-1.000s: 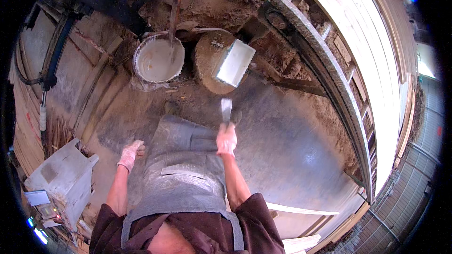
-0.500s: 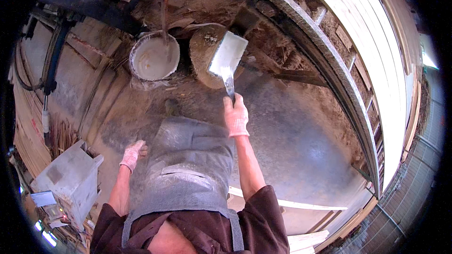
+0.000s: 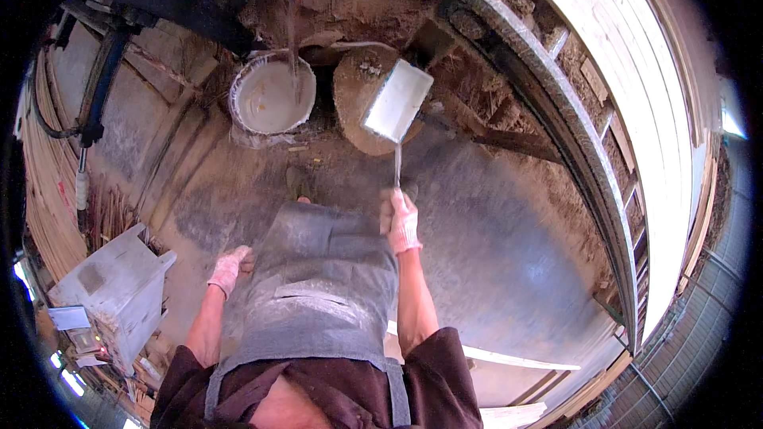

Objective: The person places thin wooden strips onto a curved wooden mold to form a panel. They then mix a white substance in a bucket and apply it to the mold using a trowel. Finally, the person lifts a large, completed wooden panel and stacks it with other finished panels.

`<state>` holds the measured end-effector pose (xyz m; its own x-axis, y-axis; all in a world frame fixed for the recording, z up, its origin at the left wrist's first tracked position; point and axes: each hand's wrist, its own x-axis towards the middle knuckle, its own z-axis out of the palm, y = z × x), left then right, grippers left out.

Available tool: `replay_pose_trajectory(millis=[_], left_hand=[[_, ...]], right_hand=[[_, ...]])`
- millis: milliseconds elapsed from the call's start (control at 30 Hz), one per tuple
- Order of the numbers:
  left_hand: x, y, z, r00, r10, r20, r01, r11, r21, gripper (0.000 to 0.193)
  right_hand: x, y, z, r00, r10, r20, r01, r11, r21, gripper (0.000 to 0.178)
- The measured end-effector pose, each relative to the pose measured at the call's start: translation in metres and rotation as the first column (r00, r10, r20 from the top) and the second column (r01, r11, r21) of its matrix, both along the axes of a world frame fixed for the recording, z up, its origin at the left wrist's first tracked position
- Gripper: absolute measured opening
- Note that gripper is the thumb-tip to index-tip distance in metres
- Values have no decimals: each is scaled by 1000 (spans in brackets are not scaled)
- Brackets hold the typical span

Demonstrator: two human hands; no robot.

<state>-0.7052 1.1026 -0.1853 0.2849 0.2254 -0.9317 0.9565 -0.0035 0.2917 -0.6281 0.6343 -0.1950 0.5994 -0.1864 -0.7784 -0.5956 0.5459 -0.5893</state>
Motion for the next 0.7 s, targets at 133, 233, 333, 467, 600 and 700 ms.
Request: replay_pose_trajectory(millis=[133, 233, 333, 467, 600, 700], left_hand=[[19, -7, 4, 1000, -25, 15, 26, 997, -76, 40], [29, -16, 9, 995, -92, 42, 94, 995, -46, 42], [34, -24, 9, 994, -8, 109, 17, 997, -79, 44], [37, -30, 14, 993, -42, 107, 51, 995, -84, 47], [47, -25, 5, 987, -112, 117, 118, 992, -47, 46], [73, -55, 16, 954, -217, 205, 241, 965, -103, 44]], right_hand=[[-46, 4, 23, 993, 71, -99, -79, 994, -80, 40], [-30, 14, 52, 997, 39, -64, -32, 993, 118, 39], [5, 17, 56, 984, 67, 162, -52, 994, -96, 40], [49, 9, 42, 969, 235, -80, -239, 796, -556, 43], [-22, 19, -24, 866, 368, -339, -499, 594, -631, 59], [-47, 64, -9, 842, 458, -284, -519, 546, -658, 62]])
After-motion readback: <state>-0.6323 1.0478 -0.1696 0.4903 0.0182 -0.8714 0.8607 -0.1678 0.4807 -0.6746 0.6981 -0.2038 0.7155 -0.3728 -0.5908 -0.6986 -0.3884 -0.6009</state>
